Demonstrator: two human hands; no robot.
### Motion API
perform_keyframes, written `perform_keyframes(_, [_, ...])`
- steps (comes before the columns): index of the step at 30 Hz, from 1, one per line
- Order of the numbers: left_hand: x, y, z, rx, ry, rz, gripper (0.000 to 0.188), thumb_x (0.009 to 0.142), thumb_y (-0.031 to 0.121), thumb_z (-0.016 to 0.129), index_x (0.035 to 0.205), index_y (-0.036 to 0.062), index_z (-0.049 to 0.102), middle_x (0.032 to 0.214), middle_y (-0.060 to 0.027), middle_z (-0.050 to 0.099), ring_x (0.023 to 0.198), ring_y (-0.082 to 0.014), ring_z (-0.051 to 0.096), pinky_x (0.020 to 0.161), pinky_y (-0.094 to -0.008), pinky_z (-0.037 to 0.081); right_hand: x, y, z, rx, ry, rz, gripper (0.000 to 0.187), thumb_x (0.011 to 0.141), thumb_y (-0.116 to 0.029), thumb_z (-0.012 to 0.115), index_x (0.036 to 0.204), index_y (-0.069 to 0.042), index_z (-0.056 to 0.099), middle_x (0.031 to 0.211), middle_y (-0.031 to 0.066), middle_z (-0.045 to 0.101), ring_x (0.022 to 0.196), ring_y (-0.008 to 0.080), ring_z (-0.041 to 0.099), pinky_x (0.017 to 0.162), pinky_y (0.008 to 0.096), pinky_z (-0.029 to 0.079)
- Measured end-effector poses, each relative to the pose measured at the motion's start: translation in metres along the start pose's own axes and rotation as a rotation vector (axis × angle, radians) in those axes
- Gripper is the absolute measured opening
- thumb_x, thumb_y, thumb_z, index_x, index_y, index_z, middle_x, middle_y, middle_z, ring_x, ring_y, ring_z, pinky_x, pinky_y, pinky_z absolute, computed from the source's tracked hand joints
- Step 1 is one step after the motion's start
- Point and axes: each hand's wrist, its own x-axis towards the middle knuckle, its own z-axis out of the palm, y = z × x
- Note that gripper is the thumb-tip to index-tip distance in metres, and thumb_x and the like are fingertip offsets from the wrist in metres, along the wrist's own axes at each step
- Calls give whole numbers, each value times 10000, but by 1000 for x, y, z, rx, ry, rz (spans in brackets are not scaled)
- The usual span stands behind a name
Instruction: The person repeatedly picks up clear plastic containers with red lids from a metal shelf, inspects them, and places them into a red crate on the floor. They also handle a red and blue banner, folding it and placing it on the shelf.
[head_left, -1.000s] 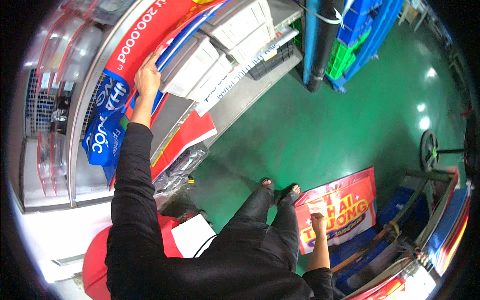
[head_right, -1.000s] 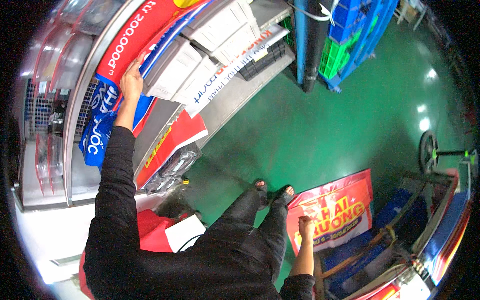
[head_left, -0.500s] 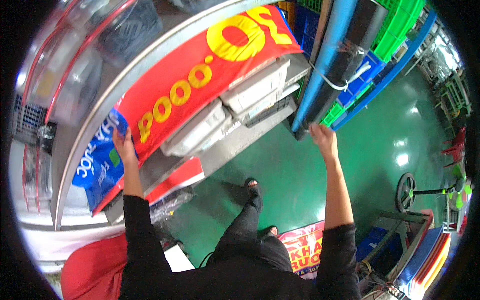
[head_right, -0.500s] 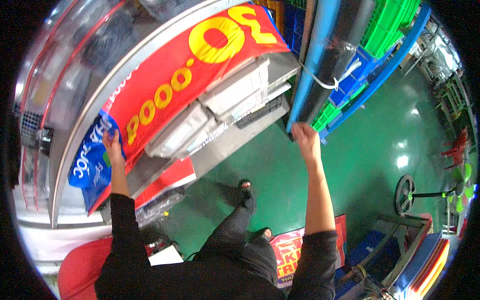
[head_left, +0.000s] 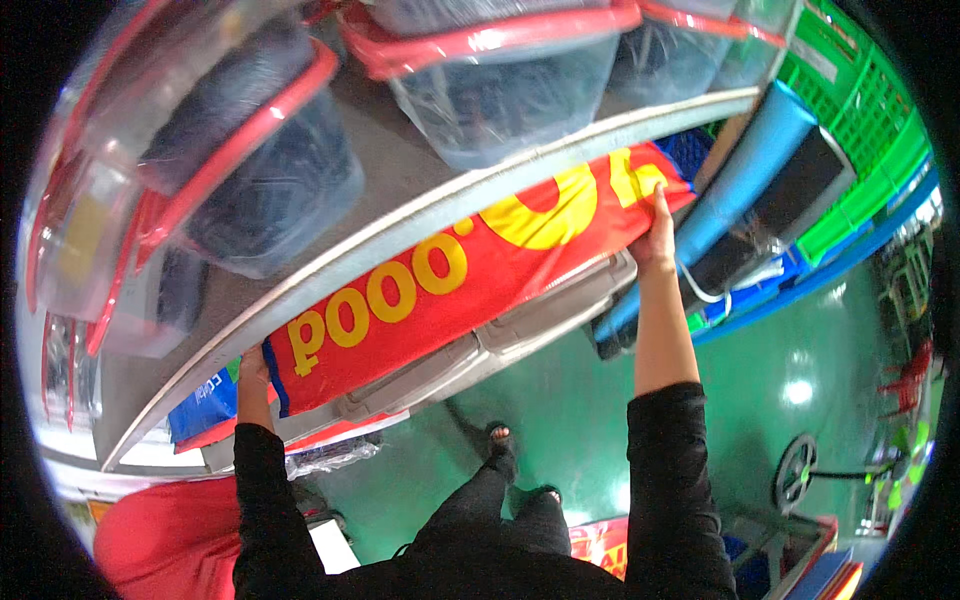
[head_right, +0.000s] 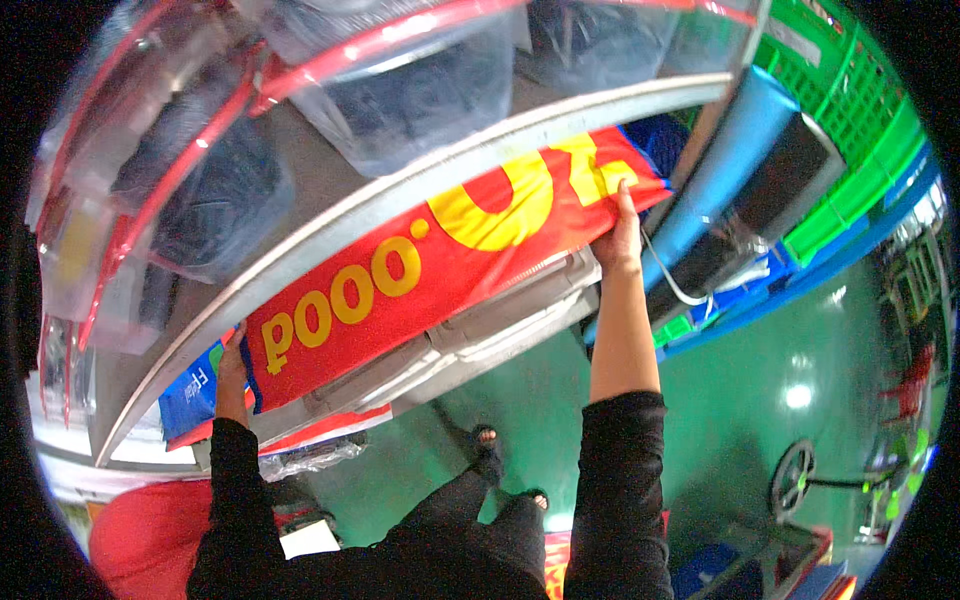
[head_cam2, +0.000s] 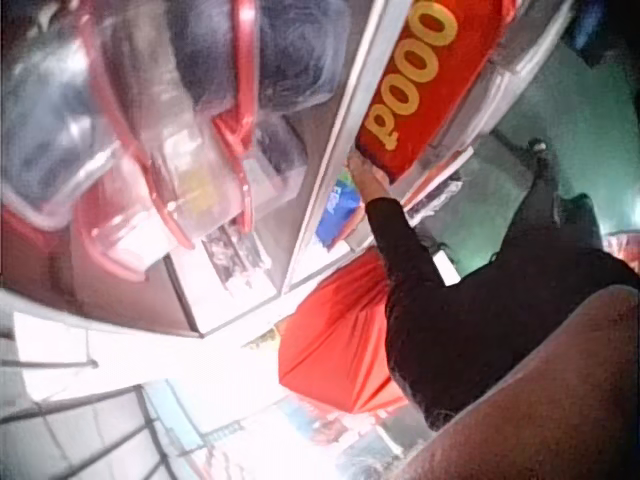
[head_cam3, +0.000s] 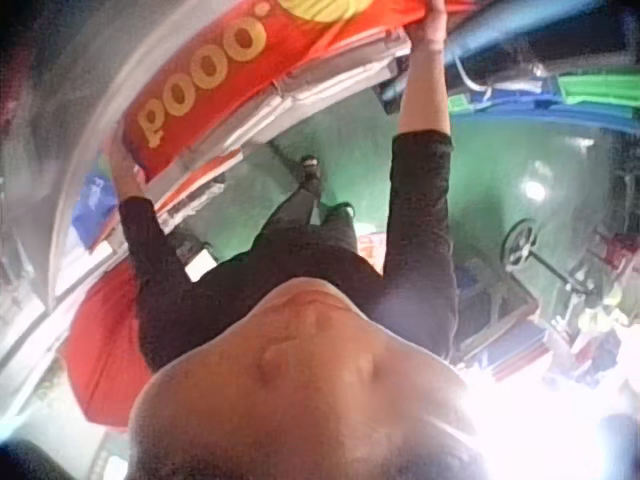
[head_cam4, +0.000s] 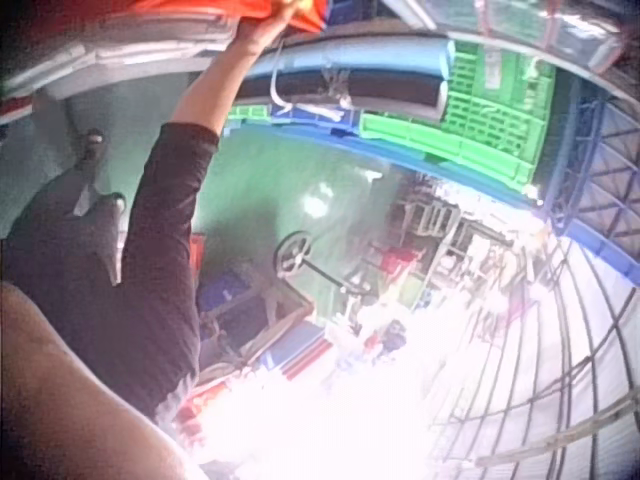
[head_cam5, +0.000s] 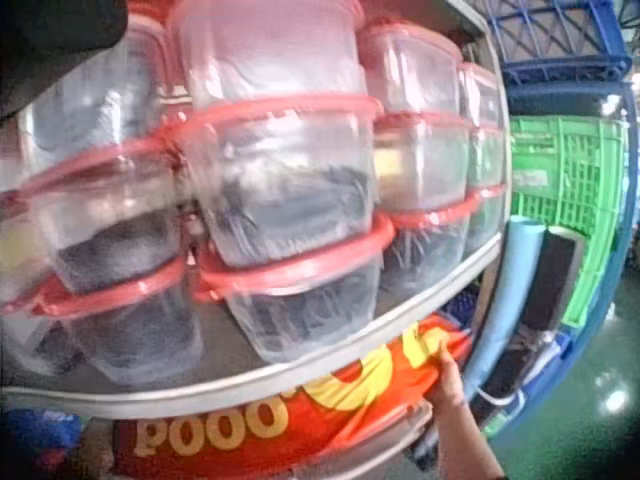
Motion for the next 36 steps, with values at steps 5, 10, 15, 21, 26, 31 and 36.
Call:
perform_keyframes(5, [-5, 17, 2, 62, 77, 113, 483, 888, 221, 566, 1314, 20, 461, 1257, -70, 536, 1127, -198, 516, 1032, -323, 345, 14, -29, 14, -84, 27, -113, 463, 817, 17, 598, 1255, -64, 472, 1225, 99, 555, 1132, 260, 537, 986, 446, 436])
perform_keyframes(10, [-93, 43, 17, 191, 36, 419, 526, 849, 358, 622, 1247, 27, 528, 1198, -73, 565, 1084, -177, 538, 989, -313, 388, -40, -55, 17, -16, 47, -67, 379, 860, -27, 551, 1230, -14, 471, 1214, 146, 555, 1109, 282, 556, 955, 459, 462])
perform_keyframes(15, [-266, 46, 83, -171, 67, 61, 428, 822, 332, 635, 1151, 63, 584, 1056, -84, 640, 878, -188, 634, 808, -299, 501, -140, -68, -15, 44, 124, 81, 357, 858, -87, 556, 1203, -11, 501, 1188, 137, 578, 1080, 280, 573, 926, 455, 479])
perform_keyframes(21, [-334, -79, 30, -234, 68, -40, 407, 765, 180, 718, 1136, 70, 595, 1061, -64, 657, 905, -184, 649, 833, -344, 510, -231, -80, -80, -146, 203, 110, 442, 841, -183, 592, 1242, -40, 473, 1204, 96, 571, 1074, 253, 569, 942, 444, 456])
perform_keyframes(26, [-345, -110, 49, -385, 165, -228, 457, 844, 287, 654, 1217, 52, 534, 1128, -78, 629, 981, -193, 627, 857, -363, 509, -241, -93, -114, -238, 153, 188, 425, 851, -183, 618, 1239, -58, 495, 1200, 89, 578, 1085, 247, 561, 939, 452, 455])
perform_keyframes(31, [-315, -95, 48, -465, -9, -53, 530, 858, 395, 620, 1244, 49, 509, 1159, -82, 615, 1008, -171, 613, 829, -345, 515, -243, -96, -122, -226, 215, 229, 430, 844, -263, 641, 1216, -77, 532, 1212, 73, 575, 1114, 247, 541, 943, 478, 442])
perform_keyframes(36, [-276, -65, 33, -197, 79, -158, 525, 876, 416, 590, 1245, 50, 517, 1178, -59, 605, 1028, -135, 593, 814, -345, 499, -243, -66, -136, -127, 216, 262, 439, 862, -316, 615, 1223, -80, 532, 1237, 46, 565, 1146, 244, 518, 989, 447, 396])
